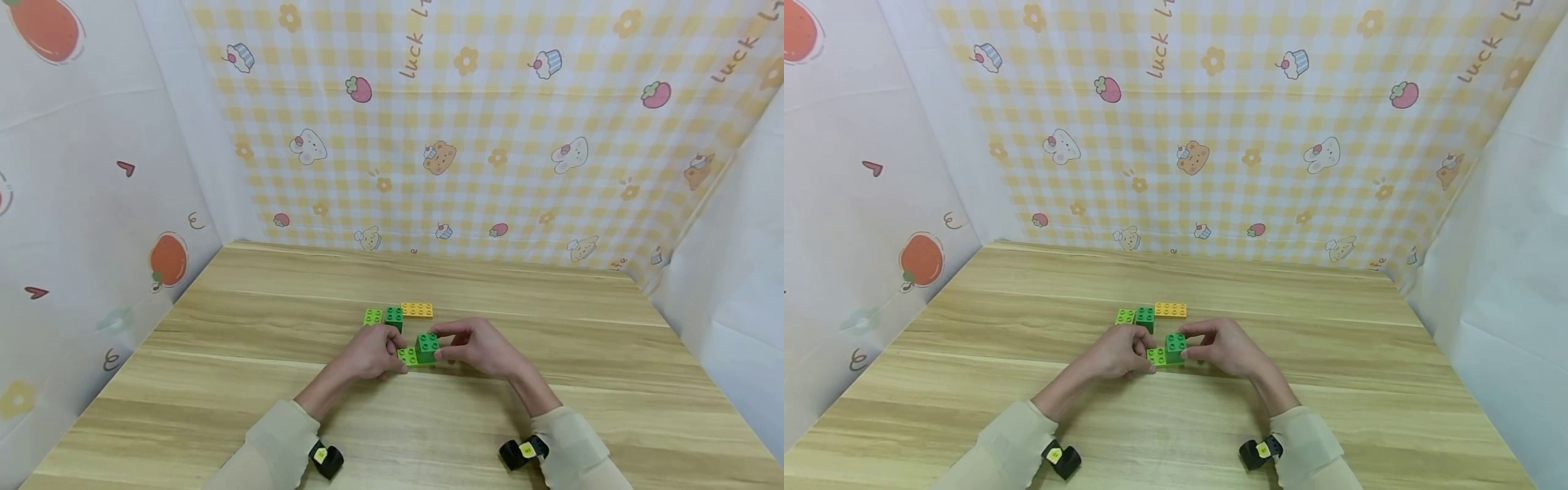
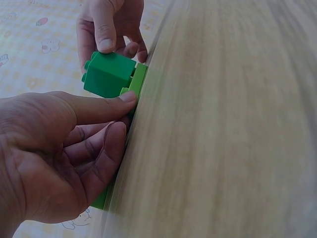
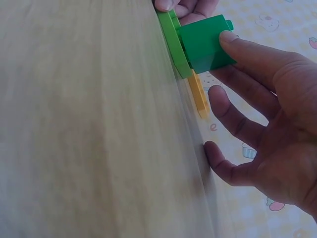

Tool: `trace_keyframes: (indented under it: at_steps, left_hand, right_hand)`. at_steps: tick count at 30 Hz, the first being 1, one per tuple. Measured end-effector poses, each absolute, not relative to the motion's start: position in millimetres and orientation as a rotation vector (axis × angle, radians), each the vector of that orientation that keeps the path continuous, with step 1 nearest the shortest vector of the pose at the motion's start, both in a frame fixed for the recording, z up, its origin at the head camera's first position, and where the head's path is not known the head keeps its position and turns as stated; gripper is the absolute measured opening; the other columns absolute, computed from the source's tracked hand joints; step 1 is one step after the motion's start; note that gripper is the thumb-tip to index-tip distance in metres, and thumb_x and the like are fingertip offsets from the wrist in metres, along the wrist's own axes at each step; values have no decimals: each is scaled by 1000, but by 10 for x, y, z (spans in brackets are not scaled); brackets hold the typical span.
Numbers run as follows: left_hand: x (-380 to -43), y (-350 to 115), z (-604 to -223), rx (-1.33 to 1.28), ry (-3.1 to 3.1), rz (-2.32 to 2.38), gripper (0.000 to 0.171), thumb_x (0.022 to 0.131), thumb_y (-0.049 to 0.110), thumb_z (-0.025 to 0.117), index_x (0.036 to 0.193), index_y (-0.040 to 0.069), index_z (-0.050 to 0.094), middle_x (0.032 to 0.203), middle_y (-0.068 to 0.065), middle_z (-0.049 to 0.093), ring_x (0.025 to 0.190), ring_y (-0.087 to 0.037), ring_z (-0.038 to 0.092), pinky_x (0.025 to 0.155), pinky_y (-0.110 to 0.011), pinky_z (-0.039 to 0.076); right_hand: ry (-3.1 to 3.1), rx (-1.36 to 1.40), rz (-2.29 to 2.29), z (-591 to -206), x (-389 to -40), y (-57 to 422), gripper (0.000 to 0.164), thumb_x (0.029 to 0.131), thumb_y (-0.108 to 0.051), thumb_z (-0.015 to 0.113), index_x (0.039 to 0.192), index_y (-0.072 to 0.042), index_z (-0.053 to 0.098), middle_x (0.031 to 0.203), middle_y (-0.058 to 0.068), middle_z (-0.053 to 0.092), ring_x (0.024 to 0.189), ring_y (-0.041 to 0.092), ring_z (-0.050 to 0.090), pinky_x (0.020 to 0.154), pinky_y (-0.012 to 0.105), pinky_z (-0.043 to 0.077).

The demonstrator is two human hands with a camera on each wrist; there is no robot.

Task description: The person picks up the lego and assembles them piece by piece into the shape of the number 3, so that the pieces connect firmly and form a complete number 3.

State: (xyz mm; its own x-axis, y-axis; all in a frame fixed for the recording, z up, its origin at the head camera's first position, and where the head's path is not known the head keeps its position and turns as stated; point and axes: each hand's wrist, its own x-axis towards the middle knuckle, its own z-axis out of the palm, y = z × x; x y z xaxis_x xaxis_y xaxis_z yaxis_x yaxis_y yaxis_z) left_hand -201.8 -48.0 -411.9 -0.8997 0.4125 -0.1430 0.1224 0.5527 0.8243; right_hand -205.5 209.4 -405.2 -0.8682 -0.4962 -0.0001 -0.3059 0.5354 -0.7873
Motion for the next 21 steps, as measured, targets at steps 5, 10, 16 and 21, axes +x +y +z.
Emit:
trace_keyframes:
  at_steps: [5, 10, 16, 21]
  left_hand:
    - [-2014, -475, -4116, 432, 2464, 1284, 33, 81, -1, 88, 109, -3, 71, 78, -4, 64, 51, -11, 54, 50, -23, 48]
    - [-2014, -475, -4117, 436, 2464, 1286, 34, 81, -2, 88, 109, -3, 71, 78, -5, 64, 51, -11, 55, 50, -23, 48]
    - [-2018, -478, -4120, 436, 2463, 1288, 33, 80, -1, 88, 109, -3, 71, 78, -4, 64, 51, -11, 55, 50, -23, 49]
    - [-2019, -475, -4115, 439, 2469, 1283, 33, 80, -1, 88, 109, -3, 71, 78, -4, 64, 51, -11, 55, 50, -24, 49]
  right_hand:
    - [2549, -684, -1238, -4043, -2054, 2090, 38, 94, -24, 82, 130, -14, 76, 112, 6, 78, 82, 19, 71, 66, 25, 54]
    - [2575, -701, -1204, -4024, -2040, 2076, 38, 94, -24, 82, 130, -14, 76, 107, 5, 78, 77, 17, 70, 62, 24, 53]
    - [2622, -721, -1151, -4013, -2030, 2056, 38, 94, -23, 82, 130, -14, 76, 102, 2, 78, 69, 10, 62, 57, 23, 49]
    - [2653, -708, -1119, -4008, -2030, 2057, 38, 93, -24, 82, 129, -17, 77, 99, -1, 77, 67, 9, 57, 55, 23, 47]
